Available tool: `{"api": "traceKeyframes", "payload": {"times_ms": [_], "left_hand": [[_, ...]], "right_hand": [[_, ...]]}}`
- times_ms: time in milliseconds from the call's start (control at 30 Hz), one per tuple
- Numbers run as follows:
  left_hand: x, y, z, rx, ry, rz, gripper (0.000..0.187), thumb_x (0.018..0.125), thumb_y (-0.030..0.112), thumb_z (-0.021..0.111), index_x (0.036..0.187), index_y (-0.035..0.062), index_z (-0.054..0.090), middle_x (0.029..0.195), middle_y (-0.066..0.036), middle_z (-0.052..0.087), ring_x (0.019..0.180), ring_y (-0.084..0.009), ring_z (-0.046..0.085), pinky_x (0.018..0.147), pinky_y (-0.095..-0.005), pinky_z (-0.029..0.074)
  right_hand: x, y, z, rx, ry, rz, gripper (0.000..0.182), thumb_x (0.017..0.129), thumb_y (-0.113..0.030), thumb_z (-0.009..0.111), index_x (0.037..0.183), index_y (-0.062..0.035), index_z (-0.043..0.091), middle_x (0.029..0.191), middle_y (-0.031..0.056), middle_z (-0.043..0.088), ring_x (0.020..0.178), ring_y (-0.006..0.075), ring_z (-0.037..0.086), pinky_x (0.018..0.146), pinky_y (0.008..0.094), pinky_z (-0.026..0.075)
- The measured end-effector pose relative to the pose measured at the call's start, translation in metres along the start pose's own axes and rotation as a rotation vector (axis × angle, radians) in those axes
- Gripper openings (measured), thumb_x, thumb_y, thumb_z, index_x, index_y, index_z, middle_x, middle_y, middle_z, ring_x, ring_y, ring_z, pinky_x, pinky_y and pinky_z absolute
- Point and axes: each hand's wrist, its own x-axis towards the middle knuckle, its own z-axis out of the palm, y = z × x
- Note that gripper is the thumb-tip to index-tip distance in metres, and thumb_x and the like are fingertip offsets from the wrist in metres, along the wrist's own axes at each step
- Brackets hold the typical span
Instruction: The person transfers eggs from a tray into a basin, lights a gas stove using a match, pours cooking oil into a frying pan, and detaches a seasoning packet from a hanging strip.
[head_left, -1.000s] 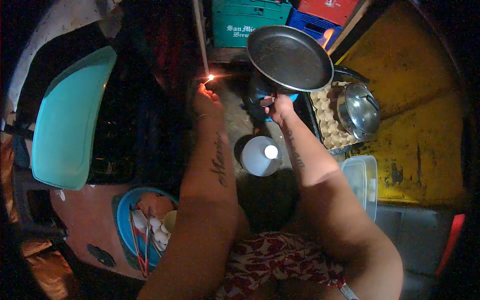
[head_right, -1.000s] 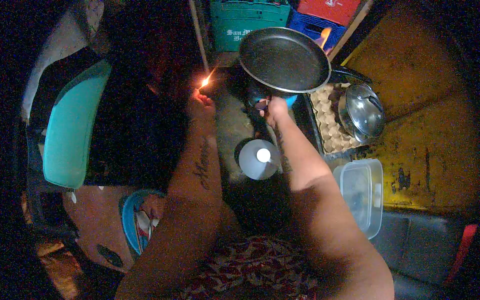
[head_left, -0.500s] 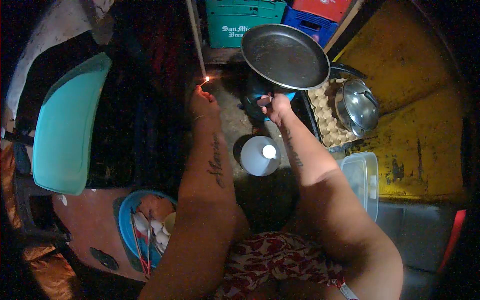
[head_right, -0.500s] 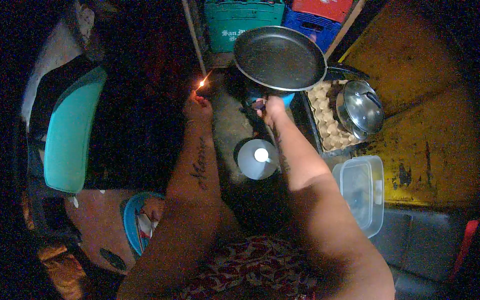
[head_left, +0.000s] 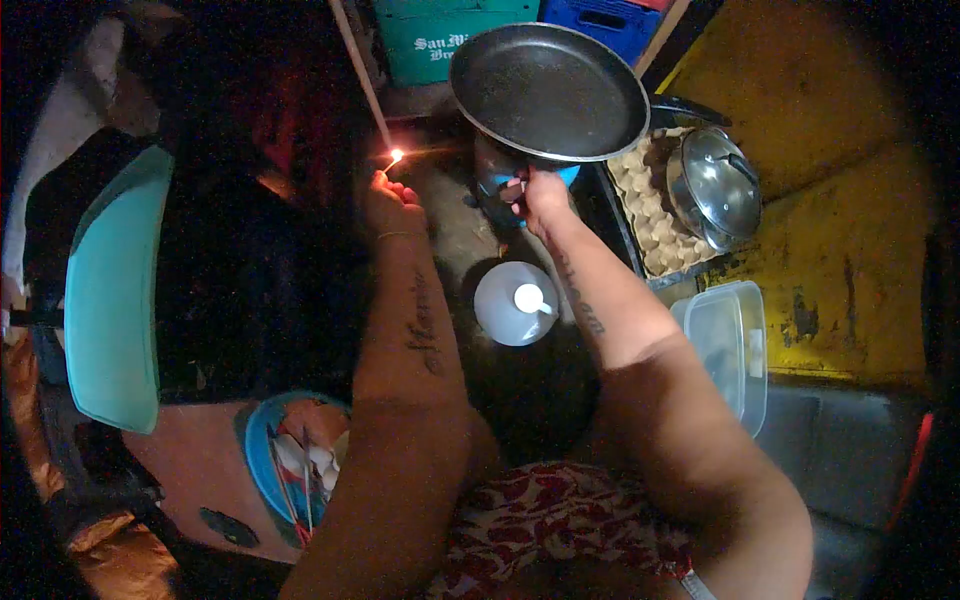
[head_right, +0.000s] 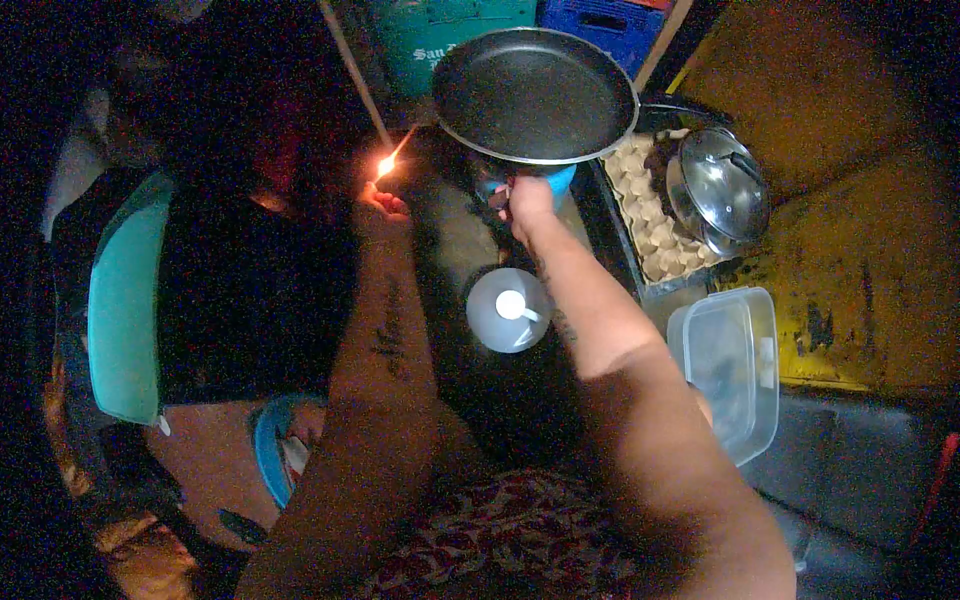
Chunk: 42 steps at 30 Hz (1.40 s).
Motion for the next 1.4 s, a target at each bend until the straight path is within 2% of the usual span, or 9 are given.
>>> {"api": "traceKeyframes", "payload": {"times_ms": [200,433,500,767,867,1000,1233,1333,1400], "left_hand": [[-0.001,-0.004,0.006,-0.045,-0.039,0.0,0.026,0.093,0.032,0.056,0.078,0.0116,0.048,0.065,0.002,0.045,0.057,-0.0099,0.047,0.047,-0.0257,0.045],[-0.003,0.005,0.011,-0.092,-0.124,-0.039,0.02,0.094,0.026,0.058,0.081,0.0132,0.051,0.066,0.002,0.048,0.057,-0.0086,0.047,0.049,-0.0219,0.043],[-0.016,0.012,0.014,-0.107,-0.091,-0.02,0.019,0.094,0.025,0.057,0.08,0.0129,0.051,0.066,0.002,0.048,0.058,-0.009,0.047,0.051,-0.023,0.043],[-0.067,0.046,0.03,-0.174,-0.252,-0.098,0.017,0.093,0.022,0.058,0.081,0.0124,0.053,0.064,0.003,0.049,0.059,-0.0099,0.049,0.054,-0.0262,0.043],[-0.083,0.052,0.036,-0.179,-0.31,-0.092,0.015,0.093,0.021,0.058,0.081,0.0125,0.054,0.063,0.003,0.049,0.058,-0.0089,0.05,0.054,-0.0262,0.043],[-0.124,0.077,0.039,-0.144,-0.374,-0.082,0.012,0.092,0.019,0.059,0.083,0.0129,0.056,0.063,0.004,0.05,0.056,-0.0079,0.05,0.053,-0.0259,0.042],[-0.176,0.093,0.006,-0.092,-0.456,-0.166,0.008,0.091,0.018,0.062,0.086,0.0126,0.057,0.068,0.004,0.052,0.057,-0.0107,0.051,0.052,-0.0274,0.043],[-0.189,0.103,-0.004,-0.092,-0.248,-0.248,0.007,0.09,0.017,0.063,0.087,0.0124,0.059,0.07,0.003,0.054,0.057,-0.012,0.054,0.053,-0.0291,0.045],[-0.184,0.102,-0.005,-0.111,-0.245,-0.251,0.007,0.09,0.016,0.063,0.086,0.0124,0.059,0.069,0.003,0.055,0.058,-0.0119,0.054,0.053,-0.0289,0.046]], "right_hand": [[0.005,0.008,-0.002,-0.136,-0.001,-0.065,0.029,0.098,-0.034,0.042,0.091,-0.0081,0.051,0.075,0.0077,0.059,0.055,0.0149,0.055,0.044,0.0314,0.039],[0.028,0.03,-0.012,-0.396,-0.014,-0.259,0.027,0.096,-0.034,0.044,0.094,-0.0078,0.052,0.075,0.009,0.059,0.055,0.0166,0.056,0.042,0.0315,0.041],[0.017,0.024,-0.013,-0.104,0.042,-0.091,0.028,0.096,-0.035,0.045,0.096,-0.0084,0.052,0.075,0.0088,0.059,0.055,0.0164,0.055,0.042,0.0312,0.041],[-0.035,0.004,-0.02,-0.003,-0.028,-0.056,0.037,0.097,-0.045,0.044,0.101,-0.009,0.053,0.075,0.0065,0.059,0.058,0.016,0.056,0.042,0.029,0.04],[-0.032,0.001,-0.017,0.127,0.054,0.093,0.036,0.098,-0.042,0.046,0.096,-0.0065,0.054,0.07,0.0079,0.056,0.051,0.0176,0.052,0.036,0.0299,0.037],[-0.049,0.008,-0.029,0.129,-0.05,0.118,0.033,0.096,-0.044,0.05,0.094,-0.0112,0.054,0.074,0.0052,0.055,0.058,0.0166,0.055,0.04,0.0306,0.036],[-0.055,0.006,-0.039,-0.002,-0.041,0.125,0.034,0.097,-0.045,0.049,0.093,-0.0113,0.048,0.072,0.0046,0.055,0.052,0.0139,0.053,0.043,0.0309,0.035],[-0.054,-0.009,-0.032,-0.051,-0.027,0.107,0.032,0.097,-0.045,0.05,0.095,-0.0129,0.05,0.07,0.0021,0.055,0.052,0.0146,0.053,0.045,0.032,0.036],[-0.043,-0.01,-0.029,-0.079,-0.027,0.08,0.033,0.097,-0.045,0.05,0.097,-0.0124,0.052,0.069,0.0026,0.056,0.053,0.0158,0.054,0.045,0.0318,0.036]]}}
